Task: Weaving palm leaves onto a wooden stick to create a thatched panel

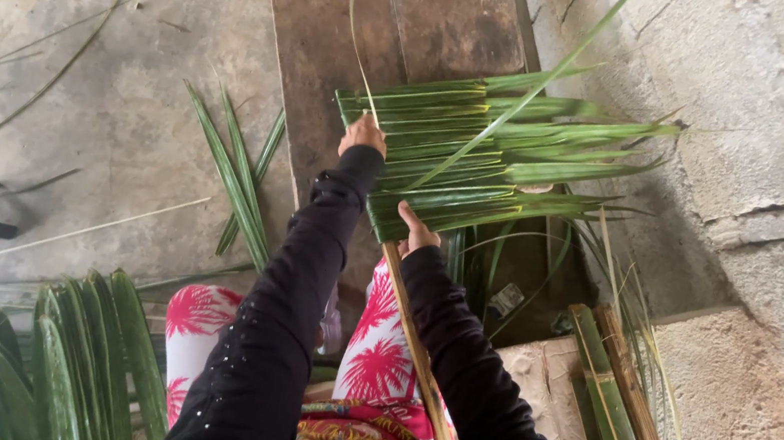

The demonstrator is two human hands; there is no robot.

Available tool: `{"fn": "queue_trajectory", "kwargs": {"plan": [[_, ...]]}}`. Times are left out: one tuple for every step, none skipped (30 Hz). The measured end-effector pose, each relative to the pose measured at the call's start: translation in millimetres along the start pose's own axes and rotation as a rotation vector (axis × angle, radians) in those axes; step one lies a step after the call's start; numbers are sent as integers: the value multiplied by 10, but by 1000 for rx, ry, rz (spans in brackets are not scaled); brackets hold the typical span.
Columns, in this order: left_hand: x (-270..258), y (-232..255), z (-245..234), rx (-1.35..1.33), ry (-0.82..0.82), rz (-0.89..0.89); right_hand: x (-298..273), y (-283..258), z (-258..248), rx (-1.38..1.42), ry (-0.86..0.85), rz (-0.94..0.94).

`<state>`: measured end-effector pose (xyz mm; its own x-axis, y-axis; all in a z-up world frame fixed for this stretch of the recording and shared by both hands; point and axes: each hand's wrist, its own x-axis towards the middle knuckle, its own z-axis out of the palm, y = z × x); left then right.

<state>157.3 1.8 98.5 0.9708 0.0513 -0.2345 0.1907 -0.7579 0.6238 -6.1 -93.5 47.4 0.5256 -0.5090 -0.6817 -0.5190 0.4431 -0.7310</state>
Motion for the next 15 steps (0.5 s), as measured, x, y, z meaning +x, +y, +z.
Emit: {"fn": "queue_trajectory", "kwargs": {"plan": [[165,-104,44,4,-6,-10,62,49,-22,-5,1,11],[329,-217,94,-76,79,40,127,105,-44,-28,-2,6],[464,-367,141,-158,166,83,174,185,-72,-56,-8,2],[253,-311,-40,-154,163,67,241,252,-102,-67,-10,15],[60,-238,-223,-314,54,21,319,306,-127,-77,-5,-6],[-127,-156,-405,-475,-53,-25,399,360,-152,-87,-1,-27],[-238,-226,-395,-472,-56,-42,379,358,-150,-97,-3,-13],[-353,-287,-386,-457,-108,2,359,352,-151,-113,-4,-6],[-433,-291,-383,-446,-161,58,367,290,-145,-123,-2,-9],[-607,-313,-385,-446,-163,53,386,301,-108,-126,-1,-4],[-748,-304,-406,-465,-139,172,423,270,-48,-77,-9,-8],[-893,-294,-430,-482,-114,292,455,237,11,-27,-17,-13],[-955,-309,-382,-484,-111,290,393,217,10,-30,-19,-14],[-1017,-321,-333,-428,-54,353,331,196,7,-3,-21,-15],[-1072,-323,-282,-370,2,416,271,169,2,26,-21,-17]]}}
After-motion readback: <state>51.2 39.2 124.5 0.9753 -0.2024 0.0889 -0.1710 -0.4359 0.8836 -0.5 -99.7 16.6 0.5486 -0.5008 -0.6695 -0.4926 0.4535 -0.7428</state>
